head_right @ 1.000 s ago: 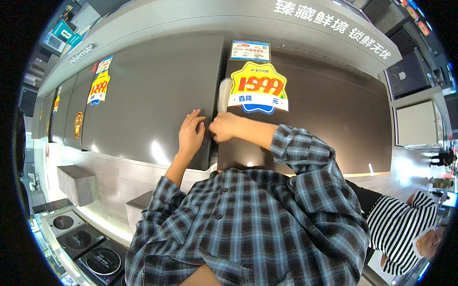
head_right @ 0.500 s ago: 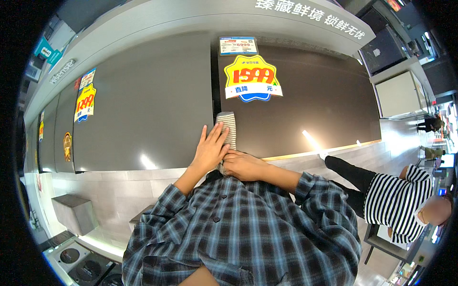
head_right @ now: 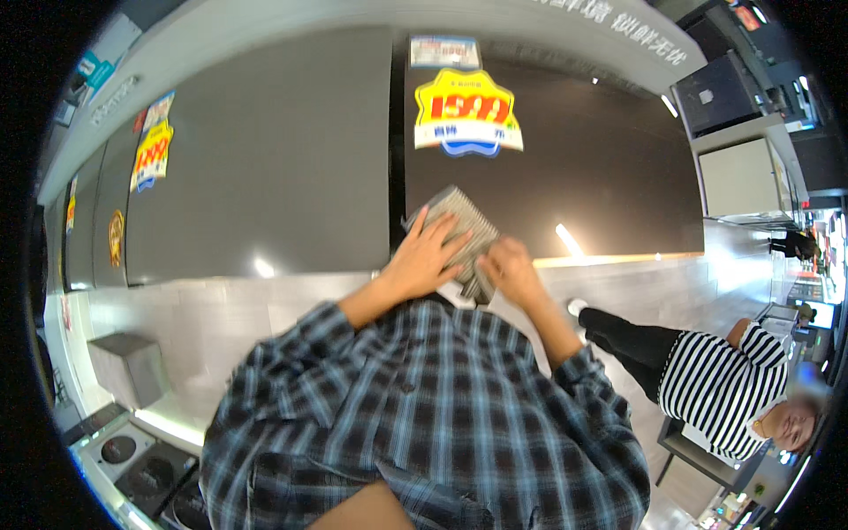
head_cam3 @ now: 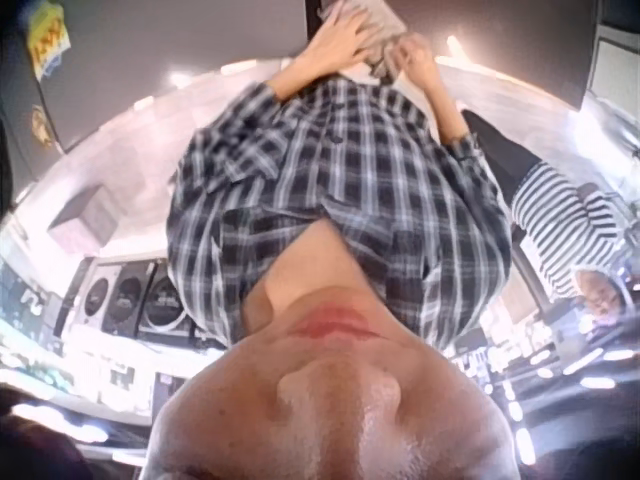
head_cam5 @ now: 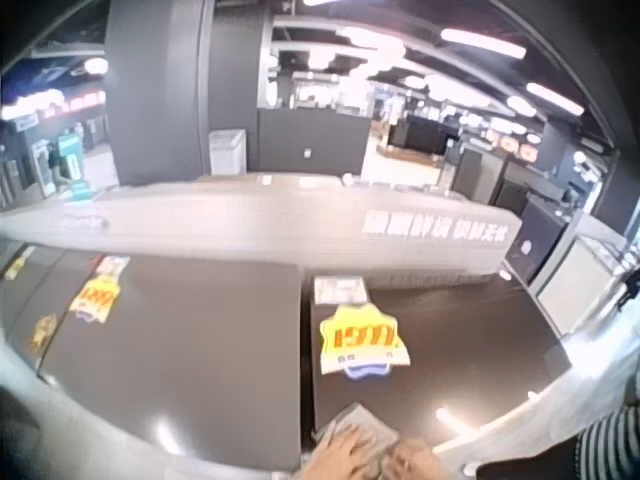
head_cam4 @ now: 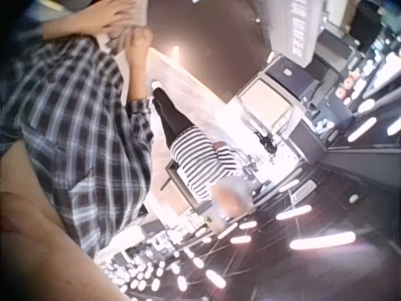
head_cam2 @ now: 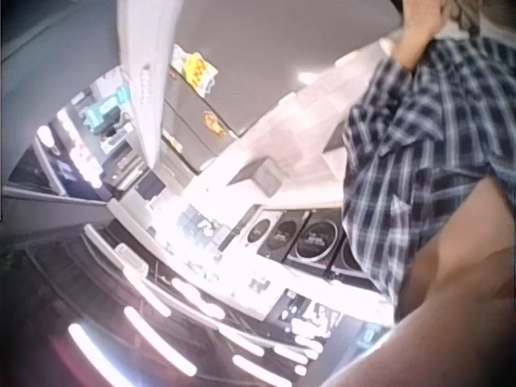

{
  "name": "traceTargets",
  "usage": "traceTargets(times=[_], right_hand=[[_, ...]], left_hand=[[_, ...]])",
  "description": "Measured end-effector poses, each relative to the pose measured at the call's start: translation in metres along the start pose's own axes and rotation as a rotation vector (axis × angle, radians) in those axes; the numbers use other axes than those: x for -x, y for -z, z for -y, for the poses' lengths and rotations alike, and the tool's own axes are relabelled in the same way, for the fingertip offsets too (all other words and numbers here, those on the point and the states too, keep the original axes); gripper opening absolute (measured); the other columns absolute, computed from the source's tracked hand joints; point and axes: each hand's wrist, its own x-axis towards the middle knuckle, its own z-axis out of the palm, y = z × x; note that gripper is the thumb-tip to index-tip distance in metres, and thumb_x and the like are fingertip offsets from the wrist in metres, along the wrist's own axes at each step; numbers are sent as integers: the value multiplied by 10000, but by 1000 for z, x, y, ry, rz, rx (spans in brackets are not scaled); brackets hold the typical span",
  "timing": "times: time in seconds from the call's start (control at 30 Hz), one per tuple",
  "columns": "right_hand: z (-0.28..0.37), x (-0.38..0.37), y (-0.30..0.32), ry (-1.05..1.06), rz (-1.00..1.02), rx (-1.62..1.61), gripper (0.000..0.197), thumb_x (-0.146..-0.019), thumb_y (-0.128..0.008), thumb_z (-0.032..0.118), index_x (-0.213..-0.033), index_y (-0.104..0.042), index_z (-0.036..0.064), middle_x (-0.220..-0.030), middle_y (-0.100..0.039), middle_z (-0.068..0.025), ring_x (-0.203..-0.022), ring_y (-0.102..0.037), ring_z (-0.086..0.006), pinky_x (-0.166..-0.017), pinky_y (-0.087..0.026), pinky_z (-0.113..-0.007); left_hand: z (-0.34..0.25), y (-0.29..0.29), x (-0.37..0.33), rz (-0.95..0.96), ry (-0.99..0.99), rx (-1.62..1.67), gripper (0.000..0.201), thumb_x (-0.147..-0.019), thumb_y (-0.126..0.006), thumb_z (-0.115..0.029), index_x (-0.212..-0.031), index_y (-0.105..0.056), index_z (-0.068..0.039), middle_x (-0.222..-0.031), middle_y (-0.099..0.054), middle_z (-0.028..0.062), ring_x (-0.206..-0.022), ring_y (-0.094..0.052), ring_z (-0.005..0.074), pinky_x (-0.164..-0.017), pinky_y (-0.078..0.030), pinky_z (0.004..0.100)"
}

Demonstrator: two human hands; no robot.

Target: The person wipes the surfaces of several refrigerators in an appliance store using a striped cloth. They move from one unit to another, wiping the top and front panels, and occasionally fold the cloth while continuing to clean.

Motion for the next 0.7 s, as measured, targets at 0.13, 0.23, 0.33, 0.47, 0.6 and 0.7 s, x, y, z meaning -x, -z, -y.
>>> traceTargets(times=[0.13,0.23,0.33,0.47,0.6,0.7], right_hand=[[-25,8,3,-12,-167,181,240,-875,-658,183,-737,-571,7,-797,-577,-206,-782,-552,-412,-774,-453,-496],[-28,-5,-2,201,-387,183,261,-886,-655,203,-742,-582,-2,-796,-572,-217,-767,-565,-413,-720,-461,-501],[-16,-14,-7,-95,-181,-25,263,-880,-664,184,-736,-558,-9,-777,-555,-217,-742,-558,-406,-625,-452,-472],[23,-42,-12,123,-216,-284,224,-850,-660,106,-717,-520,-8,-703,-523,-160,-694,-539,-340,-607,-439,-430],[73,-80,-23,360,-44,-418,152,-730,-657,23,-770,-511,25,-746,-534,-126,-780,-560,-300,-630,-449,-398],[108,-103,-46,482,-5,-337,157,-707,-643,24,-804,-520,38,-801,-553,-121,-862,-571,-294,-768,-483,-404]], left_hand=[[-25,-23,-15,-77,-44,-85,370,-817,-605,-206,-1158,-630,-64,-1132,-591,130,-1118,-525,269,-1008,-366,456],[-26,-25,-20,-144,-60,-56,261,-770,-590,-109,-1016,-672,-84,-982,-612,87,-947,-588,234,-888,-427,397],[-29,-12,-7,-98,53,-58,239,-767,-604,-89,-1001,-650,-77,-874,-578,79,-860,-612,237,-775,-469,373],[-19,35,20,-240,153,-170,399,-736,-656,-75,-1134,-654,-81,-822,-530,48,-760,-598,218,-715,-486,353],[-11,89,64,-323,314,-324,416,-726,-660,-46,-1141,-675,-71,-866,-521,67,-792,-558,245,-723,-454,380],[-8,106,96,-349,530,-368,376,-767,-679,-100,-1137,-671,-31,-942,-546,107,-889,-557,280,-755,-439,399]])
